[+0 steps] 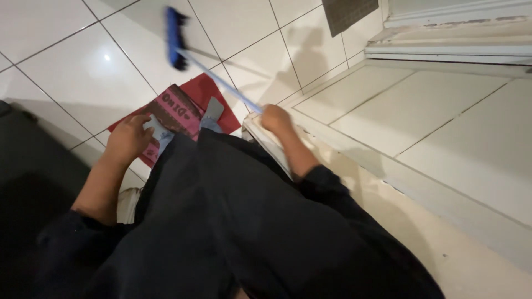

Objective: Sweep the floor and move floor mats in a house.

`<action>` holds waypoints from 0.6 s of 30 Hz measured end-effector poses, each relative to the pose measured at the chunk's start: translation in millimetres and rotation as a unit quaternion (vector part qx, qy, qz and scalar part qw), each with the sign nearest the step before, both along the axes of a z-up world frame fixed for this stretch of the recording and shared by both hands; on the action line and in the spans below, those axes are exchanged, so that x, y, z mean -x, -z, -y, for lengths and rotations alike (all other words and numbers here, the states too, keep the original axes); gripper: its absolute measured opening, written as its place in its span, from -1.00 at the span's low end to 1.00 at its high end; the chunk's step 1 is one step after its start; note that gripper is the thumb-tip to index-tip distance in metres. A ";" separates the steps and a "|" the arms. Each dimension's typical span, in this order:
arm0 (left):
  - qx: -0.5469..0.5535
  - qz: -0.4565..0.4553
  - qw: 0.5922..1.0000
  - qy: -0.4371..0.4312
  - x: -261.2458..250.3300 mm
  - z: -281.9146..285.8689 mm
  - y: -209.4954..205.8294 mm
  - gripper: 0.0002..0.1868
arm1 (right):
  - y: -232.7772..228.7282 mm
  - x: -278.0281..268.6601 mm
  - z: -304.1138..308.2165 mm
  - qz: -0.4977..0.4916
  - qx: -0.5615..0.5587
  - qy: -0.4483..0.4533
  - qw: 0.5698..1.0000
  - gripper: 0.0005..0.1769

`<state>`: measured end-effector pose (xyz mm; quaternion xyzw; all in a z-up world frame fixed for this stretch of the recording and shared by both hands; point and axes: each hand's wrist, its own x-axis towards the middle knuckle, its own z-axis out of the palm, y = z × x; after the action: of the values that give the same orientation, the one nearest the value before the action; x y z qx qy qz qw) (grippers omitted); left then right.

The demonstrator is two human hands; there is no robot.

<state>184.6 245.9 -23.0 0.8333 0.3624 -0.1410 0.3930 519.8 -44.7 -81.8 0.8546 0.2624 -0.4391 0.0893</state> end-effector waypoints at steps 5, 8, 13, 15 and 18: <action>0.027 -0.004 0.999 0.040 -45.6 9.1 -20.3 -0.62 | 17.3 -64.0 2.5 -0.064 -0.068 -0.015 0.995 -0.60; -0.015 0.031 0.997 0.066 -61.4 6.1 -7.4 -0.64 | -25.2 -170.1 83.3 -0.129 -0.058 0.100 0.985 -0.60; -0.051 0.067 0.992 0.090 -75.2 8.8 5.5 -0.63 | -177.0 -296.9 199.1 -0.082 0.025 0.344 0.935 -0.79; -0.036 0.045 0.996 0.072 -83.8 12.2 7.3 -0.63 | -214.2 -329.2 223.4 0.011 0.186 0.349 0.918 -0.61; -0.036 0.028 0.998 0.053 -95.9 19.3 11.6 -0.64 | -203.3 -340.6 220.9 0.113 0.227 0.267 0.930 -0.52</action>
<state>280.5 226.6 -34.6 0.8683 0.3116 -0.1252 0.3650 860.4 -265.6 121.5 0.8940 -0.0942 -0.3951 0.1894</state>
